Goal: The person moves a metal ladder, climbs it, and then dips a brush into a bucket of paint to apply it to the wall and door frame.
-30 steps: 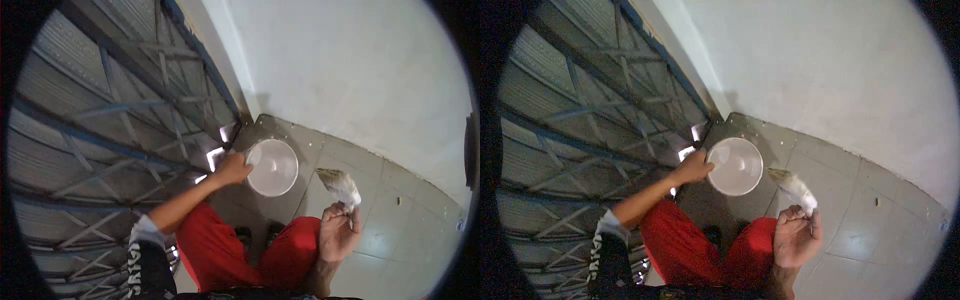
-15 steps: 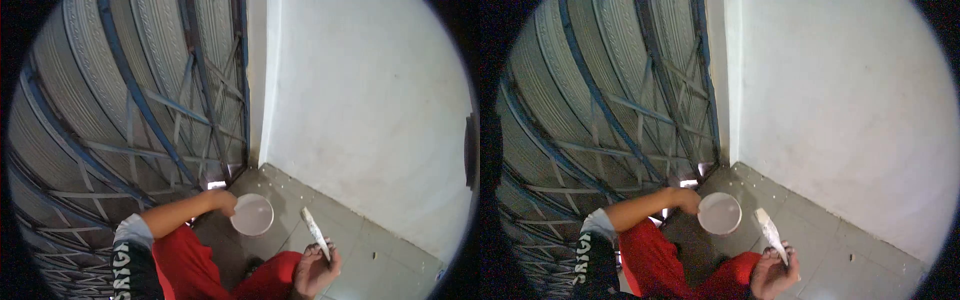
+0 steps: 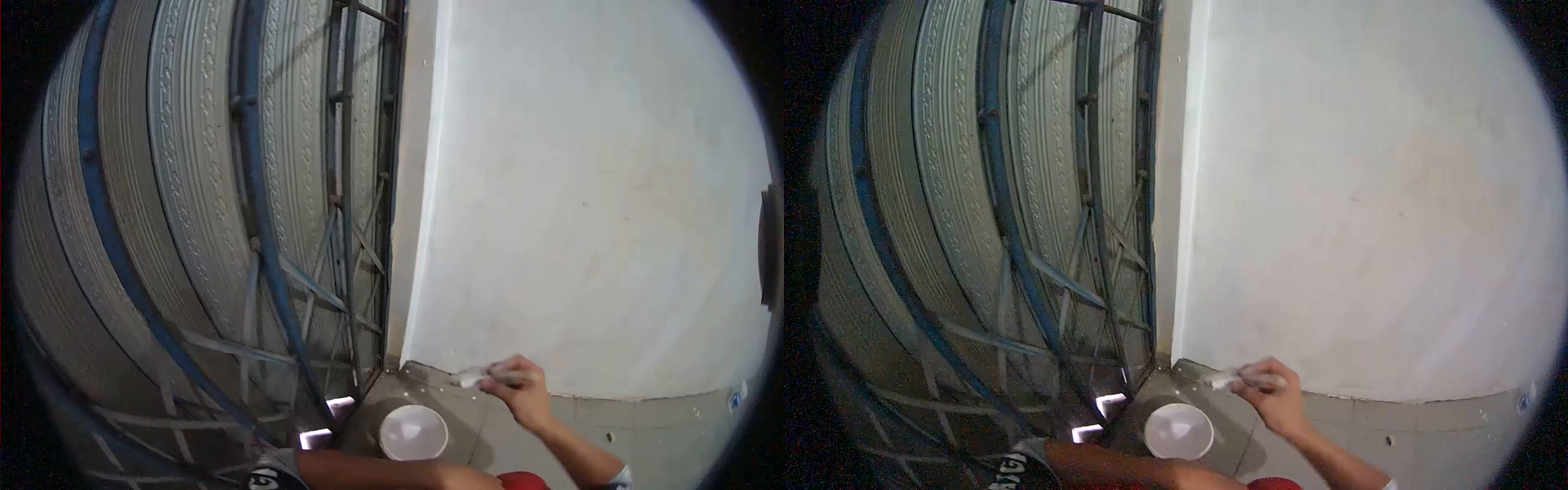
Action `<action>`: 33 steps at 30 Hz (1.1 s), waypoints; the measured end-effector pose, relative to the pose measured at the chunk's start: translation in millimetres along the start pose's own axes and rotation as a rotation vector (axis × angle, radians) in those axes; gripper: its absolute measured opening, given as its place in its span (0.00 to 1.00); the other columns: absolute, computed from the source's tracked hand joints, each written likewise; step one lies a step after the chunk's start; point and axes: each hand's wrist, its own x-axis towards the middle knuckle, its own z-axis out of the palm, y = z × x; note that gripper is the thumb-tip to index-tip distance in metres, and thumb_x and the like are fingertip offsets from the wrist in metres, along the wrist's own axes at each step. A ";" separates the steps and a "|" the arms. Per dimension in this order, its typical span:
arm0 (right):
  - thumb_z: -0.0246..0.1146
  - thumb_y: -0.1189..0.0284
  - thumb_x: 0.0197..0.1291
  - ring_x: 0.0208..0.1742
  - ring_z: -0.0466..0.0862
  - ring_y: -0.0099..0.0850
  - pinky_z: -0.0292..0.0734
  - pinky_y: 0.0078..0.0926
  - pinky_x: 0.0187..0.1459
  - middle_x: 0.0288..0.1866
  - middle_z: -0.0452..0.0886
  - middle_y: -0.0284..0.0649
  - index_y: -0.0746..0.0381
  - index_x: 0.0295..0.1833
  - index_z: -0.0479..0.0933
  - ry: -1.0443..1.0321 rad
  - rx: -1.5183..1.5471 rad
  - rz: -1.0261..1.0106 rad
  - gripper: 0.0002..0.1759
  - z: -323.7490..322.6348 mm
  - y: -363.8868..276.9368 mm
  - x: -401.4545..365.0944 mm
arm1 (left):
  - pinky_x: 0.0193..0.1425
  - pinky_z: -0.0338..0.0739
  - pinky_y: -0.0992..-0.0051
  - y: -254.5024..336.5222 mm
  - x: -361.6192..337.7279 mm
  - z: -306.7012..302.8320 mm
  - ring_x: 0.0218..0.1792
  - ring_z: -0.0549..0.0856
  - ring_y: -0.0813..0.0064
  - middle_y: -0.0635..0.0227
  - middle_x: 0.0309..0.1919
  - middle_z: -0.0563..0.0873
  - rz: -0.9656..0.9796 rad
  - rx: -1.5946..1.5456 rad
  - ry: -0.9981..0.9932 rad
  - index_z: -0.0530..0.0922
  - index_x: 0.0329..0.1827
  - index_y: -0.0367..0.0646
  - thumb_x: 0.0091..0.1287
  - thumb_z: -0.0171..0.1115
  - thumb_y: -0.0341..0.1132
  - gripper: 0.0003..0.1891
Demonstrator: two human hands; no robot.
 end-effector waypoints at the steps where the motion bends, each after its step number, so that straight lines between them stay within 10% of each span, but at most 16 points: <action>1: 0.78 0.72 0.55 0.39 0.86 0.31 0.83 0.30 0.42 0.41 0.86 0.40 0.67 0.36 0.79 -0.142 -0.194 -0.054 0.15 7.3 -10.8 19.3 | 0.47 0.79 0.49 -3.5 -2.2 2.5 0.40 0.85 0.43 0.44 0.36 0.83 0.008 -0.007 0.092 0.75 0.44 0.34 0.72 0.55 0.41 0.15; 10: 0.78 0.65 0.54 0.28 0.79 0.37 0.77 0.34 0.36 0.29 0.83 0.43 0.64 0.35 0.81 -0.764 -0.581 -0.527 0.15 84.9 23.3 160.3 | 0.45 0.79 0.48 -28.5 -51.9 -4.8 0.38 0.85 0.40 0.42 0.34 0.84 -0.188 0.243 0.779 0.76 0.45 0.34 0.71 0.56 0.39 0.14; 16: 0.71 0.68 0.63 0.25 0.68 0.26 0.69 0.29 0.29 0.23 0.76 0.42 0.67 0.29 0.78 -0.828 -0.494 -0.281 0.15 87.4 45.5 128.8 | 0.45 0.80 0.48 -61.6 -120.1 33.4 0.40 0.86 0.42 0.45 0.36 0.85 -0.504 0.225 0.175 0.74 0.49 0.32 0.73 0.57 0.42 0.17; 21: 0.70 0.66 0.63 0.28 0.82 0.27 0.78 0.32 0.35 0.25 0.82 0.42 0.68 0.37 0.84 -0.906 -0.450 0.266 0.13 73.9 71.3 126.1 | 0.49 0.78 0.52 -64.3 -132.4 2.6 0.44 0.85 0.49 0.47 0.39 0.84 -0.337 0.341 0.655 0.77 0.46 0.35 0.73 0.59 0.43 0.17; 25: 0.69 0.65 0.63 0.31 0.87 0.36 0.81 0.36 0.39 0.30 0.87 0.46 0.66 0.41 0.86 -0.988 -0.501 -0.050 0.13 76.1 123.1 92.9 | 0.56 0.76 0.54 -44.9 -145.0 10.8 0.49 0.83 0.49 0.49 0.43 0.83 -0.561 0.348 0.412 0.76 0.48 0.35 0.74 0.56 0.49 0.21; 33: 0.67 0.72 0.62 0.42 0.88 0.36 0.83 0.33 0.47 0.47 0.88 0.51 0.67 0.53 0.84 -1.187 -0.410 0.149 0.15 112.9 214.1 40.6 | 0.56 0.76 0.53 -36.1 -126.7 29.3 0.49 0.82 0.50 0.50 0.43 0.83 -0.602 0.221 0.305 0.76 0.47 0.36 0.73 0.57 0.49 0.20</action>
